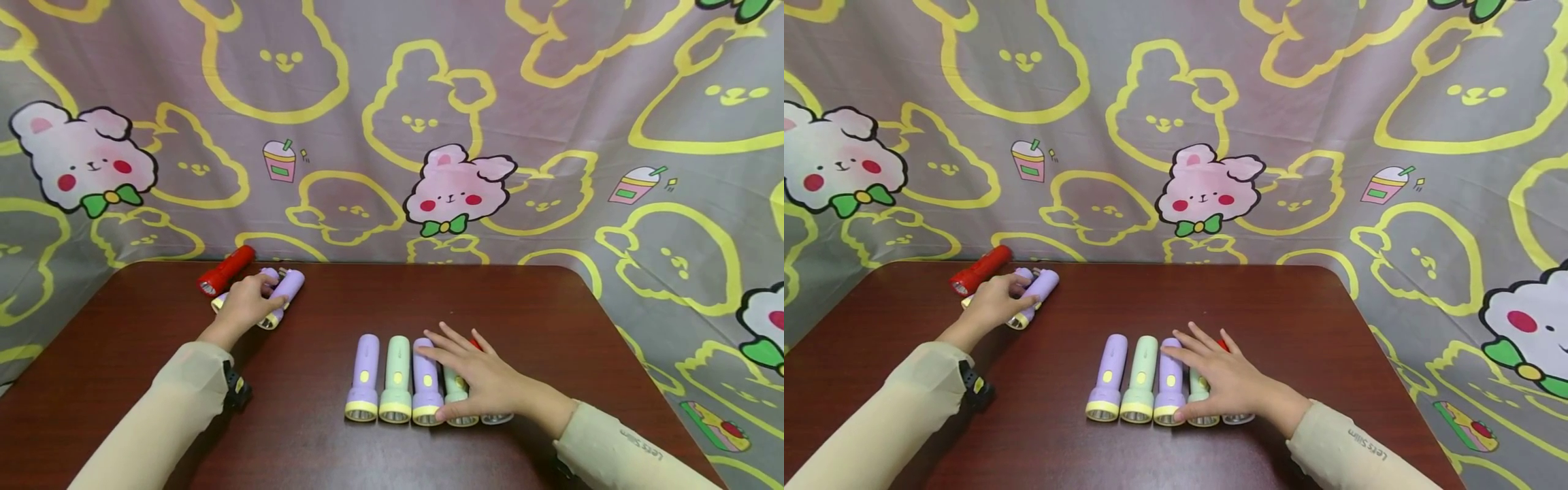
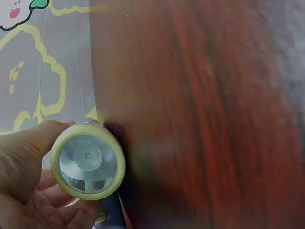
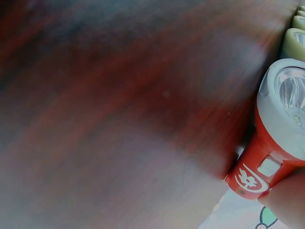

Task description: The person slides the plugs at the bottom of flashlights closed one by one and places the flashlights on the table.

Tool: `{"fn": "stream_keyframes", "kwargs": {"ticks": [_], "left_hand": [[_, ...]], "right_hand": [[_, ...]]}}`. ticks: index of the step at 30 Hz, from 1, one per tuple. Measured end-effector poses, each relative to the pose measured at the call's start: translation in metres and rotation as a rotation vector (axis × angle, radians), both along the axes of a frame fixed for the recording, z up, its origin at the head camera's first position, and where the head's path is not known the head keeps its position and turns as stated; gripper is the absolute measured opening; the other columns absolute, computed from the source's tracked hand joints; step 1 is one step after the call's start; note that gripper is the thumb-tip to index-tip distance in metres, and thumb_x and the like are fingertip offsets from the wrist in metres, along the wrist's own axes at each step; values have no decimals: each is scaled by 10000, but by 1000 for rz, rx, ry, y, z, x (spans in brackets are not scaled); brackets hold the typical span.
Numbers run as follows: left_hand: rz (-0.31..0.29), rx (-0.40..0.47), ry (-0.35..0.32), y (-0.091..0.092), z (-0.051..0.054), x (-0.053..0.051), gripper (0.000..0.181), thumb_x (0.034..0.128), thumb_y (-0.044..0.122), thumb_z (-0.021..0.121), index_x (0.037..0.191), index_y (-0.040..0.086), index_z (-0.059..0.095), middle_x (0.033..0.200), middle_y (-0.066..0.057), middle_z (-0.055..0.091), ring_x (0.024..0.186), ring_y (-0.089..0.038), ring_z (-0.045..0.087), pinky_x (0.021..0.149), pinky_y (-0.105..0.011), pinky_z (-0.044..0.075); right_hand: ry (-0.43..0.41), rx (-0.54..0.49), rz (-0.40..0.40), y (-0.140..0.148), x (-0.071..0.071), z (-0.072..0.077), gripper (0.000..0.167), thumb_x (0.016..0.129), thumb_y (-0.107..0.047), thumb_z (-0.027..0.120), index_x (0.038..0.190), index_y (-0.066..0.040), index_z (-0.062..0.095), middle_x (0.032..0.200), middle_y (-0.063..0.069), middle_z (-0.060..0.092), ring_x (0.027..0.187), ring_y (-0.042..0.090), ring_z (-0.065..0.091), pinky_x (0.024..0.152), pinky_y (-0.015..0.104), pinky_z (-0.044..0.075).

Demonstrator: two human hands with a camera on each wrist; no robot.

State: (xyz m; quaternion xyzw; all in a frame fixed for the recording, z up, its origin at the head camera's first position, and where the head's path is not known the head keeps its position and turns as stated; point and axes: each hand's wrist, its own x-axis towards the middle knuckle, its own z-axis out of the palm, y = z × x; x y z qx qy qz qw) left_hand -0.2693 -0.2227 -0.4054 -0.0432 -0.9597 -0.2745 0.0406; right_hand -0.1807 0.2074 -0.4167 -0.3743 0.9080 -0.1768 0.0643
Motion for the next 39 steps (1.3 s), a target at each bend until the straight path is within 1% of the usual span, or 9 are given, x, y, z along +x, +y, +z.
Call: {"fn": "stream_keyframes", "kwargs": {"ticks": [4,7,11,16,23,29,34,39], "left_hand": [[-21,-1,-39,2,-1,-3,487,862,231,724,1206,-97,620,1043,-266,722,985,-425,668,853,-506,516],[-21,3,-54,2,-2,-5,492,860,232,730,1216,-89,621,1049,-260,724,989,-419,671,854,-500,518],[-14,18,-59,2,-2,-4,498,858,235,738,1231,-73,621,1055,-253,726,992,-413,669,847,-487,515],[-16,20,-56,3,-2,-1,509,849,232,743,1240,-71,620,1051,-249,728,983,-401,672,836,-473,514],[9,54,-24,1,-3,3,522,865,233,728,1272,-70,605,1104,-276,707,1042,-427,658,875,-506,502],[53,94,13,-1,-1,10,542,877,230,722,1317,-55,583,1156,-289,684,1076,-418,661,876,-511,512],[87,138,50,0,3,15,543,870,208,732,1323,-51,583,1174,-304,670,1083,-425,664,857,-506,540],[112,191,93,1,7,22,530,867,193,751,1314,-44,594,1188,-291,671,1066,-423,672,844,-496,561]], "right_hand": [[-5,0,-1,0,0,0,957,745,-713,700,1546,-344,329,1653,19,252,1541,356,130,1102,775,88],[-4,-3,0,0,0,-1,960,744,-715,698,1547,-343,326,1654,18,248,1540,360,129,1101,776,86],[-3,-5,-2,0,0,-1,963,741,-719,698,1547,-348,323,1655,15,246,1543,352,126,1100,777,86],[-2,-4,-1,0,0,-1,963,739,-720,699,1545,-346,329,1653,19,253,1538,366,136,1097,780,89],[-2,1,-4,0,0,0,963,738,-733,691,1544,-343,335,1652,16,255,1540,358,136,1102,775,93],[5,4,-4,0,0,0,964,737,-736,690,1542,-339,339,1650,20,261,1536,366,144,1100,775,101],[-1,-1,-2,-1,1,1,963,739,-724,697,1543,-333,339,1651,21,257,1538,362,137,1099,777,94],[4,-2,3,0,1,1,960,740,-710,706,1542,-324,347,1650,26,260,1536,369,141,1092,783,100]]}}
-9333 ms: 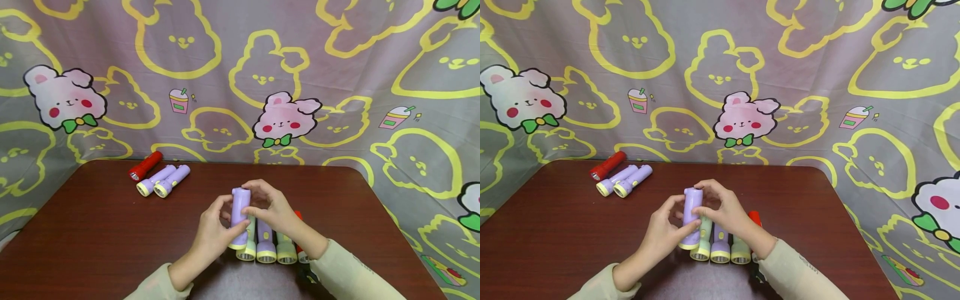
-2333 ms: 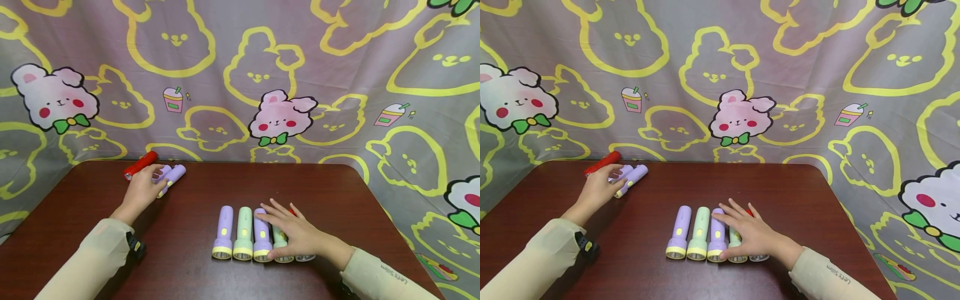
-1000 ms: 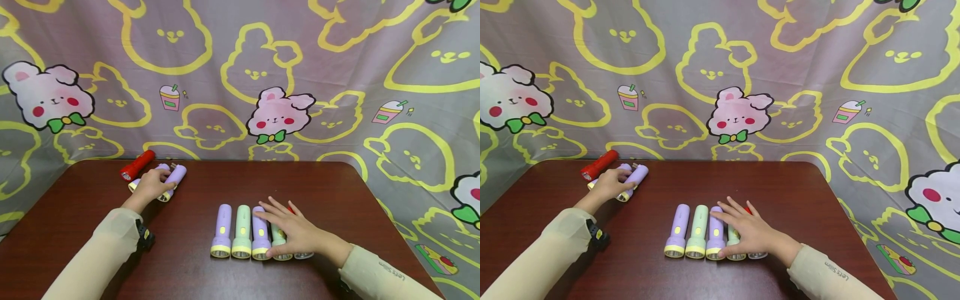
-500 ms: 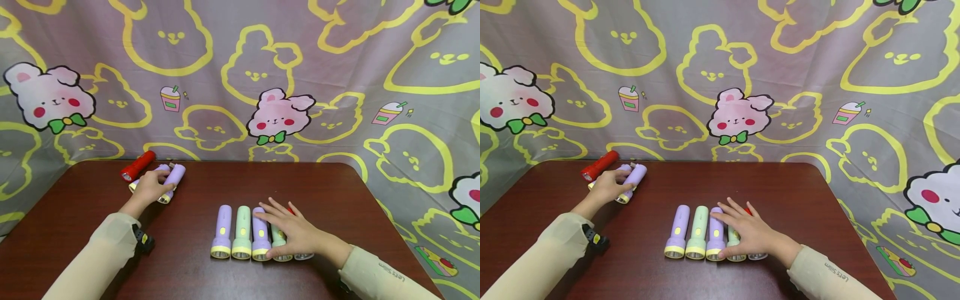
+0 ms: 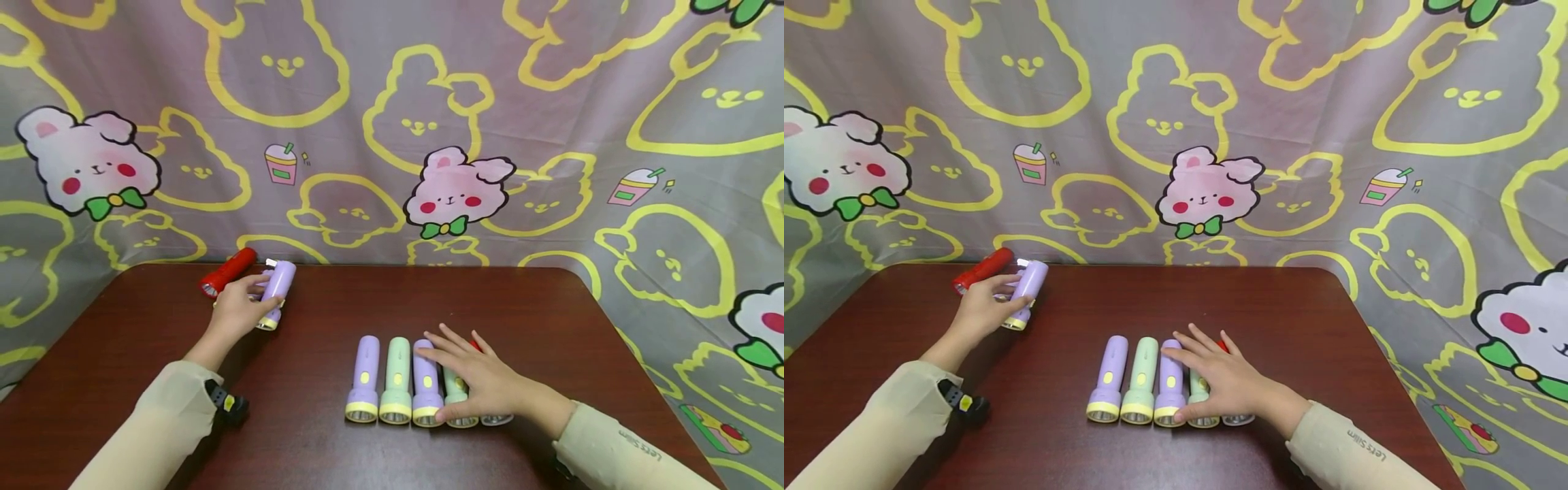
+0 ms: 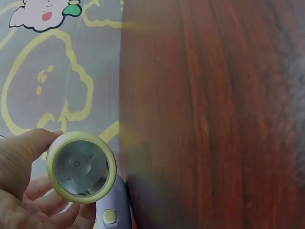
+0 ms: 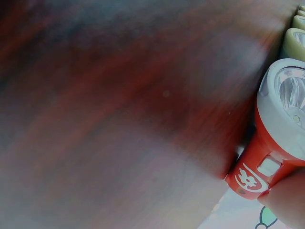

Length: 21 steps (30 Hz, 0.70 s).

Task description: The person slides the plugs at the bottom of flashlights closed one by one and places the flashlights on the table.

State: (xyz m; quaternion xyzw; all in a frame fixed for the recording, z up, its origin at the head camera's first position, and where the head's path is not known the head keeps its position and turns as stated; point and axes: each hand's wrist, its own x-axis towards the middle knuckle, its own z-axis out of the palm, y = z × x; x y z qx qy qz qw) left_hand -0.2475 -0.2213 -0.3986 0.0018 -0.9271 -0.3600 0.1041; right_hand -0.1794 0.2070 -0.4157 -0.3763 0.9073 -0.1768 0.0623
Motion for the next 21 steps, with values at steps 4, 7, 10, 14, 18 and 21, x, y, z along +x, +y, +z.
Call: {"fn": "stream_keyframes", "kwargs": {"ticks": [4,7,10,14,18,21], "left_hand": [[11,34,28,2,2,5,530,866,187,758,1310,-51,593,1175,-297,674,1025,-424,682,808,-464,585],[18,52,40,3,5,9,529,867,182,761,1311,-50,593,1185,-296,670,1016,-424,680,783,-434,595],[29,70,51,3,6,12,522,864,173,764,1305,-51,597,1192,-295,667,1004,-422,680,755,-343,595],[49,94,51,4,9,18,525,868,182,763,1309,-47,591,1189,-301,666,984,-421,684,679,-142,514],[65,144,29,6,11,25,539,878,202,756,1330,-29,575,1213,-295,657,997,-415,680,645,-88,467],[64,178,16,7,13,30,550,885,212,752,1348,-17,563,1229,-296,650,960,-397,685,632,-110,493]], "right_hand": [[1,2,0,0,0,0,957,741,-711,704,1542,-329,344,1650,25,261,1537,366,143,1092,782,102],[-5,0,-2,0,0,0,957,741,-712,704,1541,-329,346,1650,25,262,1538,362,139,1094,782,96],[-12,0,-3,0,0,0,958,740,-713,703,1541,-325,348,1649,27,263,1539,361,136,1094,782,93],[-8,-2,-2,0,0,0,959,740,-710,706,1541,-323,349,1648,30,265,1537,366,140,1094,782,96],[2,-3,-2,0,0,-1,962,739,-709,707,1542,-322,346,1647,30,267,1535,370,146,1093,781,99],[7,-6,0,0,0,-1,962,739,-708,708,1542,-320,348,1647,31,268,1534,370,148,1092,782,101]]}}
